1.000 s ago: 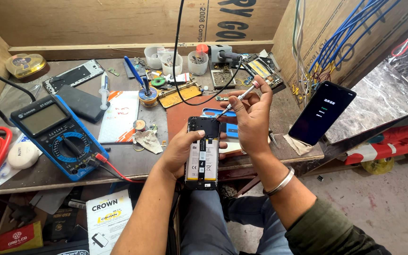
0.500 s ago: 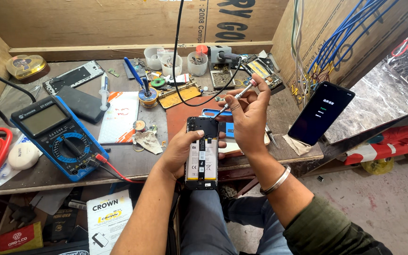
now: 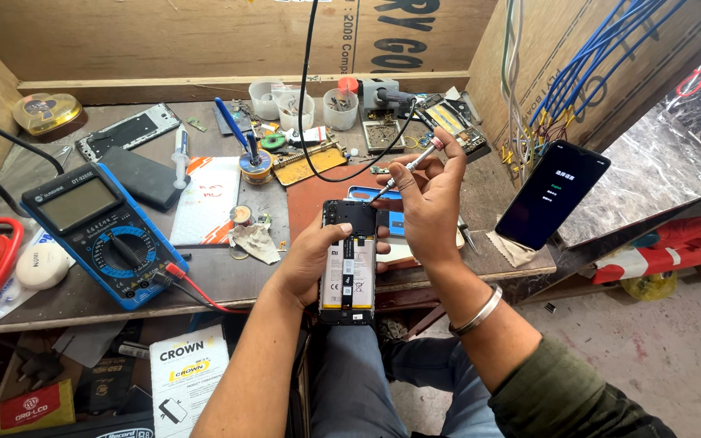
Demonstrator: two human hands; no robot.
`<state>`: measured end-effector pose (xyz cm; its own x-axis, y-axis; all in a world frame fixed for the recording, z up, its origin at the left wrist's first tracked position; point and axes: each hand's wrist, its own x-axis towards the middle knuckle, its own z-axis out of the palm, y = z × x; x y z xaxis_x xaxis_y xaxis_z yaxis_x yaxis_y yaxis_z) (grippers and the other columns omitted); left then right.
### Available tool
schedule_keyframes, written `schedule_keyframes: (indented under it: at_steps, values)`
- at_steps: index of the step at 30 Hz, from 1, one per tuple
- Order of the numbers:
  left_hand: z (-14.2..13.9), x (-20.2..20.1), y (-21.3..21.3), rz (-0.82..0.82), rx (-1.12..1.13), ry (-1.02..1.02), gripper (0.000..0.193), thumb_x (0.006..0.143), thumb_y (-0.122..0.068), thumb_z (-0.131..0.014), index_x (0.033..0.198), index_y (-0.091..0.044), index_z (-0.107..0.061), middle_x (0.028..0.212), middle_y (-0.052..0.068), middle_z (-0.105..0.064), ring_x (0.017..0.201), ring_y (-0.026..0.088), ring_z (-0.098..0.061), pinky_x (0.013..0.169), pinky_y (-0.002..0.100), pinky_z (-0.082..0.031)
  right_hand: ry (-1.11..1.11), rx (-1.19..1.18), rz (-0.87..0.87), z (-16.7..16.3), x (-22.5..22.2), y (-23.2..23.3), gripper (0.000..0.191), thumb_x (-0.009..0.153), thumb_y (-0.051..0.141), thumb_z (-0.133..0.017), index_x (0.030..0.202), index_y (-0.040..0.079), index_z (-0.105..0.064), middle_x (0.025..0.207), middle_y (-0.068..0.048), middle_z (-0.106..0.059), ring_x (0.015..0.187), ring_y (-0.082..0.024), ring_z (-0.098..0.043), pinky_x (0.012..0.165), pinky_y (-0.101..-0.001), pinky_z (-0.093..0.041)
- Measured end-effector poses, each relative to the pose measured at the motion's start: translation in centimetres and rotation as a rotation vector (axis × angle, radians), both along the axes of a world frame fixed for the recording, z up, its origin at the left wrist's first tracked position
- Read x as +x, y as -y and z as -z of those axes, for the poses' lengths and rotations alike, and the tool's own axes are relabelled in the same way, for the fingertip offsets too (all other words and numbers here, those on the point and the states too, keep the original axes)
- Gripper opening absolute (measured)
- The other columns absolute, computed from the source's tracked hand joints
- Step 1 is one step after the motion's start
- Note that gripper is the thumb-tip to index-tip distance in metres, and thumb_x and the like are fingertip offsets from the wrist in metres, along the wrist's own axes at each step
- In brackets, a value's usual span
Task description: The person peels a protective film from a replacement screen and aligns it with a phone frame at a glass counter, then carries the opened phone chassis to a repair bench and uses a screwdriver to work on the internal components while a multimeter and a second phone sit on the bench.
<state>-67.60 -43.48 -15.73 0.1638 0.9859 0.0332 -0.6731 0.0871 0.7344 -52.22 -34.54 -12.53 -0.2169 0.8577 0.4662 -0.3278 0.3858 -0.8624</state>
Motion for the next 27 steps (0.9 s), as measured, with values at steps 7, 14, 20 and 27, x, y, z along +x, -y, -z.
schedule_keyframes:
  at_steps: [7, 14, 20, 27]
  values:
    - [0.1, 0.0, 0.0, 0.014, 0.002, 0.018, 0.059, 0.092, -0.02, -0.06, 0.145, -0.003, -0.042, 0.122, 0.025, -0.066, 0.104, 0.034, -0.072, 0.085, 0.051, -0.065, 0.001, 0.0, 0.007, 0.1, 0.0, 0.0, 0.068, 0.103, 0.012, -0.064, 0.155, 0.013, -0.019, 0.116, -0.011, -0.06, 0.099, -0.019, -0.071, 0.071, -0.0338, -0.068]
    - [-0.1, -0.1, 0.0, 0.011, 0.004, 0.012, 0.059, 0.093, -0.02, -0.06, 0.146, -0.004, -0.041, 0.121, 0.026, -0.066, 0.103, 0.035, -0.072, 0.084, 0.051, -0.065, 0.038, 0.071, 0.053, 0.1, -0.4, 0.3, 0.066, 0.106, 0.007, -0.063, 0.156, 0.012, -0.021, 0.115, -0.011, -0.061, 0.099, -0.018, -0.071, 0.071, -0.0313, -0.068]
    - [0.1, 0.0, -0.1, -0.004, -0.014, 0.012, 0.055, 0.092, -0.018, -0.058, 0.142, -0.006, -0.039, 0.12, 0.025, -0.067, 0.102, 0.035, -0.073, 0.083, 0.052, -0.065, 0.126, 0.179, 0.099, -0.1, -0.4, 0.9, 0.065, 0.105, 0.007, -0.064, 0.155, 0.013, -0.023, 0.116, -0.011, -0.063, 0.098, -0.017, -0.072, 0.071, -0.0282, -0.067]
    - [1.9, -0.4, -0.6, -0.092, -0.022, -0.04, 0.047, 0.099, -0.014, -0.058, 0.144, -0.005, -0.046, 0.112, 0.02, -0.065, 0.09, 0.031, -0.071, 0.076, 0.046, -0.064, 0.343, 0.882, 0.151, -1.0, 0.2, 2.1, 0.041, 0.103, 0.005, -0.071, 0.139, 0.011, -0.05, 0.121, -0.016, -0.068, 0.111, -0.025, -0.073, 0.09, -0.0373, -0.064]
